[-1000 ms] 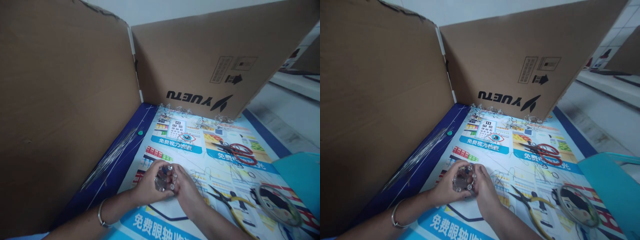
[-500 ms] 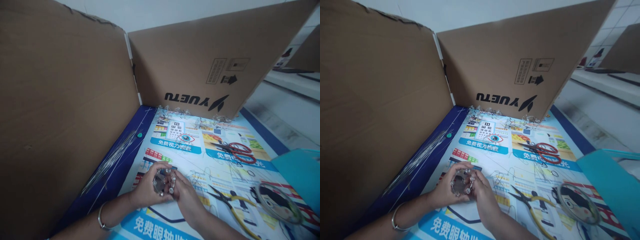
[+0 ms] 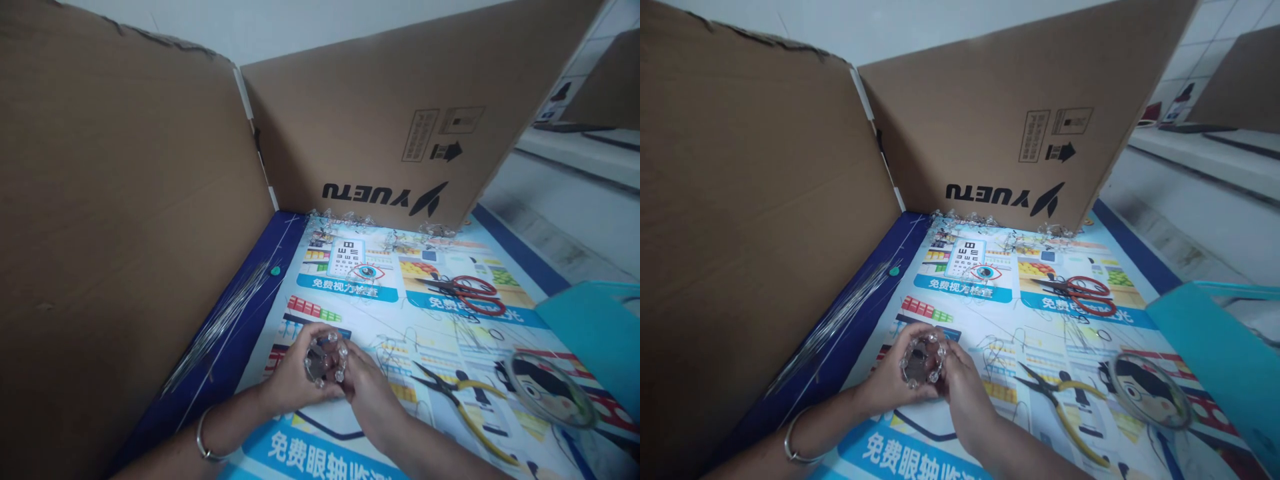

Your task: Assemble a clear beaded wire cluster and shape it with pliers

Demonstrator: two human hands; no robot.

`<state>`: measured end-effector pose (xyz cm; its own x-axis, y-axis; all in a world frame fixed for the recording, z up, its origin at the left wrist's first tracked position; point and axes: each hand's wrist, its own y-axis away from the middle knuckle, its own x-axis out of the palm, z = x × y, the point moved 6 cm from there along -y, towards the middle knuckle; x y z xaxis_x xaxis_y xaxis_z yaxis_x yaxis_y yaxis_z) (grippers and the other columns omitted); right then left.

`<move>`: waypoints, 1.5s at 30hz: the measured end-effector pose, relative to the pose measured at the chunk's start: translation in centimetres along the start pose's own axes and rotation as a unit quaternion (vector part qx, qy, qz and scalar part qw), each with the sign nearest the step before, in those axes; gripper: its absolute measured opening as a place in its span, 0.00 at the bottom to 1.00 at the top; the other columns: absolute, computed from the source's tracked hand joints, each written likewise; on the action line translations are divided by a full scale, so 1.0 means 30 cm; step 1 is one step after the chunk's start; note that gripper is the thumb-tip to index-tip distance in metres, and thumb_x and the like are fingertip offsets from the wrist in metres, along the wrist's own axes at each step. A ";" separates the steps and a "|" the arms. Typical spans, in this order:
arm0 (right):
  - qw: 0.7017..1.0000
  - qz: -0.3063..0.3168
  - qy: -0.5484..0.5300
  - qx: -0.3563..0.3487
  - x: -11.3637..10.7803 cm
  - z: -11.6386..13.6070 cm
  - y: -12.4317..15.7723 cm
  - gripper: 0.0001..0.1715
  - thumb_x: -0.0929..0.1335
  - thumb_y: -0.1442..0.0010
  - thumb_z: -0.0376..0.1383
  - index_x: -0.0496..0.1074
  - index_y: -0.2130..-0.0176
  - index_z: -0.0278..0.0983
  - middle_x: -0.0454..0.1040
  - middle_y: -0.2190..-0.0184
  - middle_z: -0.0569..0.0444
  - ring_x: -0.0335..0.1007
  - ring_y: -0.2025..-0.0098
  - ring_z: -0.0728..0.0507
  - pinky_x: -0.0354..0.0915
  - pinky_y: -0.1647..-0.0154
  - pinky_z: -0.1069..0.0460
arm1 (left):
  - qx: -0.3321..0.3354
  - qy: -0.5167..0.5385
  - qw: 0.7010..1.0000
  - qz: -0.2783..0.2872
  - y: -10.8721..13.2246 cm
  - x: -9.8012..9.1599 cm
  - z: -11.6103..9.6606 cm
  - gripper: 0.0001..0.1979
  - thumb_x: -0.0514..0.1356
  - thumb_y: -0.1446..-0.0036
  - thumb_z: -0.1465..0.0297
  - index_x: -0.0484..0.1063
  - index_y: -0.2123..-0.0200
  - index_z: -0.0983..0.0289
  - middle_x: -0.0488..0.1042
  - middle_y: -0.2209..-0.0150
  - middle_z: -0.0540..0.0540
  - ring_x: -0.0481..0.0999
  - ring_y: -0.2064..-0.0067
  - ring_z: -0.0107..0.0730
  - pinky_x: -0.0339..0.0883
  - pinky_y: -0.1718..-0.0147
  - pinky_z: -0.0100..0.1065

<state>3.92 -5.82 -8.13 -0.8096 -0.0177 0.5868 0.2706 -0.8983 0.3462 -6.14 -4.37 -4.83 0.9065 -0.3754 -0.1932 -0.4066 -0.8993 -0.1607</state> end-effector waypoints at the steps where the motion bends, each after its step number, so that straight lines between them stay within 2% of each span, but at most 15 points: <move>1: 1.000 -0.001 0.002 -0.001 0.001 0.001 0.001 0.14 0.67 0.46 0.43 0.71 0.61 0.38 0.73 0.68 0.53 0.69 0.64 0.42 0.64 0.63 0.50 | 0.001 0.006 1.000 0.002 0.000 0.001 0.000 0.38 0.70 0.60 0.72 0.55 0.48 0.60 0.66 0.50 0.60 0.68 0.49 0.43 0.63 0.51 0.38; 10: 0.997 -0.031 0.067 -0.011 -0.016 -0.003 -0.010 0.18 0.66 0.48 0.47 0.70 0.60 0.38 0.75 0.64 0.50 0.70 0.61 0.39 0.65 0.63 0.46 | -0.020 0.040 0.999 -0.005 0.005 0.013 0.027 0.34 0.68 0.59 0.75 0.56 0.50 0.61 0.67 0.53 0.59 0.70 0.53 0.42 0.66 0.56 0.37; 14: 0.993 -0.034 0.106 -0.032 -0.027 -0.009 -0.016 0.18 0.65 0.46 0.46 0.70 0.59 0.38 0.75 0.63 0.51 0.69 0.59 0.40 0.64 0.60 0.48 | -0.024 0.058 0.998 -0.009 0.005 0.026 0.014 0.31 0.66 0.57 0.75 0.55 0.51 0.62 0.67 0.54 0.60 0.70 0.54 0.41 0.66 0.57 0.38; 16: 0.989 -0.022 0.140 -0.036 -0.022 0.000 -0.015 0.18 0.63 0.44 0.46 0.69 0.59 0.38 0.75 0.64 0.52 0.69 0.62 0.42 0.63 0.62 0.49 | -0.023 0.059 0.998 -0.018 0.006 0.024 0.008 0.30 0.66 0.58 0.75 0.56 0.52 0.62 0.67 0.55 0.60 0.70 0.54 0.42 0.66 0.57 0.38; 18: 0.983 -0.004 0.183 -0.032 -0.014 0.025 -0.011 0.17 0.62 0.43 0.46 0.70 0.62 0.37 0.74 0.70 0.54 0.69 0.68 0.44 0.63 0.68 0.51 | -0.016 0.053 0.998 -0.029 0.009 0.016 0.008 0.31 0.67 0.58 0.74 0.56 0.52 0.61 0.67 0.54 0.59 0.70 0.53 0.41 0.66 0.56 0.38; 21: 0.968 0.018 0.248 -0.023 -0.018 0.100 0.000 0.16 0.65 0.45 0.46 0.72 0.69 0.36 0.68 0.80 0.57 0.63 0.78 0.48 0.58 0.77 0.53 | -0.017 0.047 0.998 -0.039 0.012 0.002 0.021 0.31 0.67 0.57 0.72 0.56 0.51 0.60 0.67 0.53 0.58 0.70 0.53 0.40 0.66 0.55 0.37; 24: 0.950 -0.001 0.308 -0.044 -0.067 0.207 0.021 0.15 0.68 0.48 0.44 0.73 0.63 0.37 0.68 0.81 0.59 0.60 0.79 0.49 0.57 0.76 0.53 | -0.043 0.053 0.997 -0.042 0.010 -0.005 0.040 0.31 0.68 0.57 0.71 0.57 0.51 0.60 0.68 0.53 0.58 0.70 0.52 0.40 0.67 0.56 0.36; 26: 0.905 -0.041 0.416 -0.078 -0.122 0.279 0.043 0.16 0.65 0.46 0.45 0.72 0.61 0.39 0.69 0.78 0.58 0.62 0.77 0.48 0.59 0.74 0.52 | -0.051 0.050 0.997 -0.042 0.007 -0.005 0.043 0.31 0.68 0.57 0.71 0.58 0.52 0.60 0.68 0.53 0.58 0.70 0.52 0.39 0.67 0.56 0.36; 30: 0.822 -0.063 0.551 -0.130 -0.221 0.364 0.094 0.15 0.62 0.42 0.45 0.71 0.62 0.41 0.73 0.70 0.55 0.67 0.69 0.44 0.61 0.68 0.51 | -0.039 -0.021 0.998 -0.037 -0.002 -0.002 0.033 0.27 0.68 0.57 0.74 0.61 0.54 0.60 0.69 0.55 0.56 0.70 0.52 0.39 0.64 0.52 0.40; 33: 0.755 -0.059 0.630 -0.170 -0.267 0.400 0.126 0.13 0.61 0.41 0.43 0.71 0.63 0.41 0.74 0.65 0.54 0.68 0.64 0.44 0.61 0.63 0.51 | -0.023 -0.078 0.996 -0.031 -0.015 0.001 0.030 0.24 0.67 0.57 0.75 0.63 0.57 0.60 0.69 0.56 0.55 0.70 0.52 0.39 0.62 0.50 0.41; 35: 0.712 -0.043 0.681 -0.163 -0.287 0.410 0.136 0.13 0.59 0.39 0.41 0.71 0.65 0.40 0.74 0.65 0.53 0.68 0.64 0.44 0.61 0.64 0.51 | -0.025 -0.087 0.995 -0.032 -0.026 0.000 0.037 0.22 0.67 0.56 0.74 0.64 0.58 0.61 0.69 0.56 0.55 0.70 0.52 0.39 0.62 0.50 0.41; 40: 0.629 -0.016 0.767 -0.127 -0.320 0.411 0.164 0.13 0.59 0.40 0.37 0.71 0.68 0.39 0.73 0.68 0.52 0.68 0.67 0.45 0.59 0.68 0.52 | -0.038 -0.115 0.991 -0.057 -0.046 -0.020 0.058 0.20 0.66 0.57 0.74 0.63 0.61 0.61 0.70 0.56 0.54 0.69 0.50 0.40 0.62 0.50 0.41; 42: 0.588 -0.020 0.798 -0.132 -0.326 0.404 0.185 0.11 0.61 0.41 0.36 0.72 0.66 0.39 0.73 0.66 0.50 0.68 0.64 0.43 0.60 0.65 0.50 | -0.048 -0.147 0.986 -0.055 -0.043 -0.028 0.070 0.19 0.66 0.57 0.74 0.62 0.63 0.61 0.70 0.55 0.55 0.69 0.50 0.41 0.62 0.51 0.42; 45: 0.512 -0.047 0.845 -0.149 -0.338 0.390 0.224 0.12 0.64 0.45 0.35 0.72 0.61 0.37 0.72 0.59 0.45 0.66 0.57 0.38 0.61 0.60 0.46 | -0.065 -0.169 0.983 -0.042 -0.028 -0.034 0.088 0.17 0.65 0.56 0.74 0.62 0.64 0.61 0.70 0.53 0.56 0.69 0.50 0.43 0.63 0.52 0.43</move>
<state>20.03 -6.53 -3.19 -0.1744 -0.0960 -0.9800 0.3015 -0.9526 0.0396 -7.01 -2.63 -7.05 0.8376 -0.2228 -0.4987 -0.2946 -0.9531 -0.0689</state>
